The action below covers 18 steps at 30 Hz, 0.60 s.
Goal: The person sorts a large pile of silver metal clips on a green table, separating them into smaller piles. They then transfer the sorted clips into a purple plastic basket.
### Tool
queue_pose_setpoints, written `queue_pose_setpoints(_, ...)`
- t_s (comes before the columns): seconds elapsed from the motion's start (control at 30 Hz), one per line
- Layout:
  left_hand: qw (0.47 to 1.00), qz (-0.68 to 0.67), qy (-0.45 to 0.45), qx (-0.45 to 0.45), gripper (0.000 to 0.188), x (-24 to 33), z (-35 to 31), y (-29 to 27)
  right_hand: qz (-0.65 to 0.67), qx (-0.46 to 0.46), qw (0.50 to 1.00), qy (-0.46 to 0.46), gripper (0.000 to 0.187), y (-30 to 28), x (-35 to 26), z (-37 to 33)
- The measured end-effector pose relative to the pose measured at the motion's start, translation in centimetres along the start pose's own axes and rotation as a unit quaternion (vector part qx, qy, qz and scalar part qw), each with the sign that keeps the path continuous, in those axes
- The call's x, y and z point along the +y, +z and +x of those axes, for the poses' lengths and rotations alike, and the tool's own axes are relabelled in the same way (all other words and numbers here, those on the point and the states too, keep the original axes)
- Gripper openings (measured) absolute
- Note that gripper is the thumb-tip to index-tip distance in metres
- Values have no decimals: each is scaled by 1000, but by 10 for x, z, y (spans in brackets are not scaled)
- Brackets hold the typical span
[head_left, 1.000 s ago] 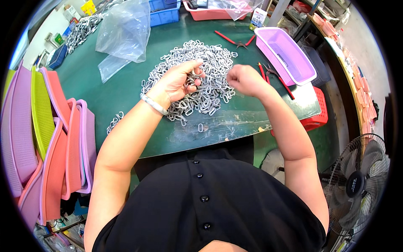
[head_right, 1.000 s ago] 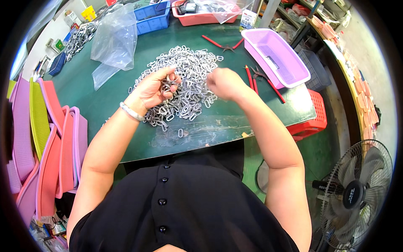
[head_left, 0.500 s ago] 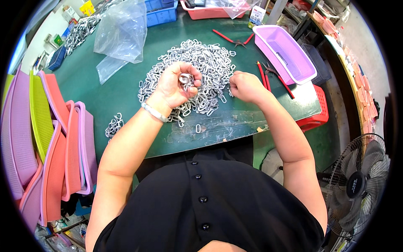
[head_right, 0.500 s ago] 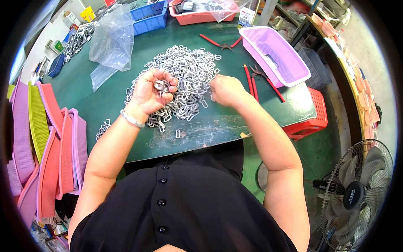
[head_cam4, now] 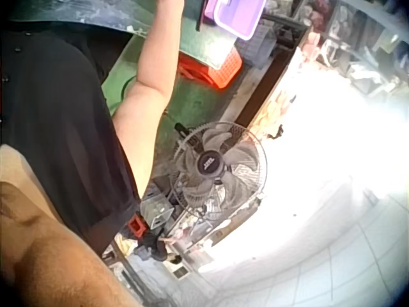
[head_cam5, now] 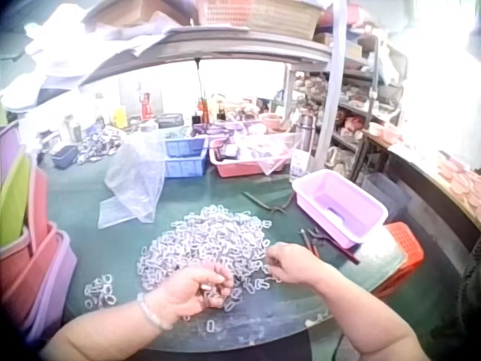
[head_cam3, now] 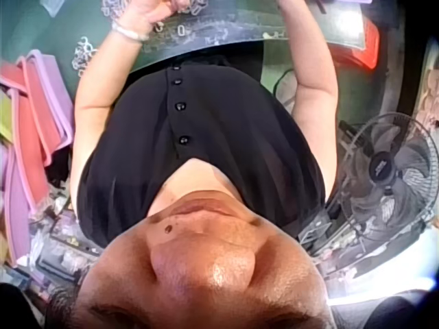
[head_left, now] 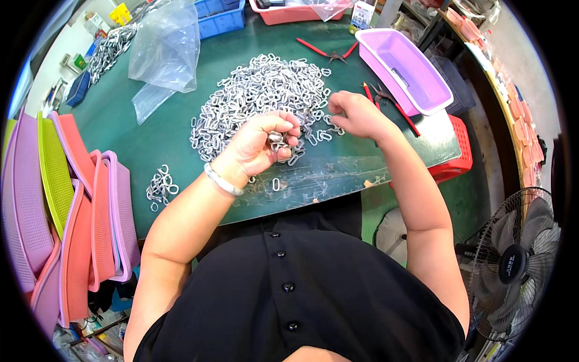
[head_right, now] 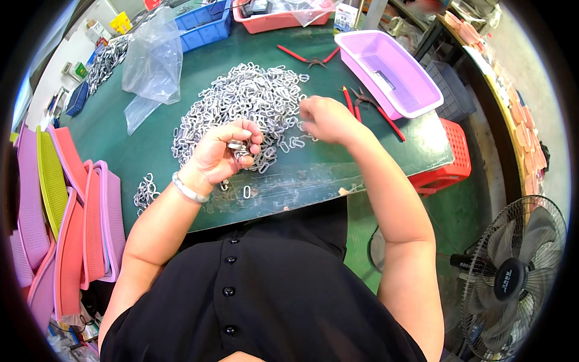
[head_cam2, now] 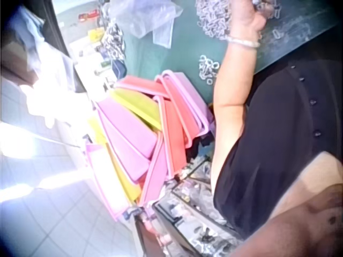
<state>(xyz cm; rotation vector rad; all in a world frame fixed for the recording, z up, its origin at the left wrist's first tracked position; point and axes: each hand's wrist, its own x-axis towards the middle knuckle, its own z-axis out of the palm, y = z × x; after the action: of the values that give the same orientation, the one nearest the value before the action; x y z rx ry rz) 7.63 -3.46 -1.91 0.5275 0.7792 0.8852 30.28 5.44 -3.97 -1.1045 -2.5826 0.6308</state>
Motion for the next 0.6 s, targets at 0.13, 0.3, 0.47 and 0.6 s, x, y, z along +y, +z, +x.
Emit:
queue_pose_setpoints(0.13, 1000, 12, -15, -9, 10, -9, -3, 7, -38, 35, 997, -51, 21, 19, 12, 4)
queue_pose_setpoints(0.3, 998, 43, -30, 19, 8, -18, -12, 5, -63, 26, 997, -35, 17, 8, 6, -8)
queue_pose_setpoints(0.47, 998, 29, -53, 25, 8, -30, -22, 2, -105, 33, 991, -82, 4, 20, -1, -15)
queue_pose_setpoints(0.6, 997, 24, -69, 36, 9, -35, -26, 4, -101, 23, 991, -87, 4, 21, -3, -13)
